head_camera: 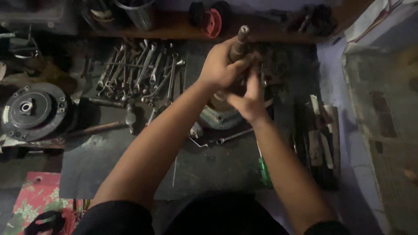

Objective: The person disassembles a water pump mechanism by removing a central shaft, applying oil to the components, and cleaning the internal parts by hand.

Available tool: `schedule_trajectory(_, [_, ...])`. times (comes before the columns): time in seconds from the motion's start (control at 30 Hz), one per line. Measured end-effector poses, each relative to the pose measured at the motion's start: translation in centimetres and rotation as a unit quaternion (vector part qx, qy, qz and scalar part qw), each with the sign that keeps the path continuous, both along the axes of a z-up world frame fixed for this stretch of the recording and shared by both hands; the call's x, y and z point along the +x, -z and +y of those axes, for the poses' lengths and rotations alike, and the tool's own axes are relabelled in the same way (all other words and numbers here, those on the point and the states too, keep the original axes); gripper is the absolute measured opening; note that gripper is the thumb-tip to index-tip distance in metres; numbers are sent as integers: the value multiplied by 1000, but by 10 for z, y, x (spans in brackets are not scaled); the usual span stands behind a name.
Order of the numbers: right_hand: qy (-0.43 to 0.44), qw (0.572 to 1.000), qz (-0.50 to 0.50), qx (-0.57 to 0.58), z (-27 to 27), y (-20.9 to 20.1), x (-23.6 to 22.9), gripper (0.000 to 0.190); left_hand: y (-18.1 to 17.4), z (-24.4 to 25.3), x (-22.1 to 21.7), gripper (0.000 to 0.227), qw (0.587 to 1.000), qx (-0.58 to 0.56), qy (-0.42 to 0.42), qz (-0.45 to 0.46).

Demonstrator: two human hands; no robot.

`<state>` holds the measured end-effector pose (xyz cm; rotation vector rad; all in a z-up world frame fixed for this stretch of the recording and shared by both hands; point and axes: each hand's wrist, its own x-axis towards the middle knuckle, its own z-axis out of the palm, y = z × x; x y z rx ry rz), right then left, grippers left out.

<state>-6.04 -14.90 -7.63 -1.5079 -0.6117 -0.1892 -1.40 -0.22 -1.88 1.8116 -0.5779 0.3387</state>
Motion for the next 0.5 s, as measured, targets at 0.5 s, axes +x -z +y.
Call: schedule_trajectory(0.5, [-174,960,185,117,-40,6,66,74,6,7,13,60,995,12,60,-84])
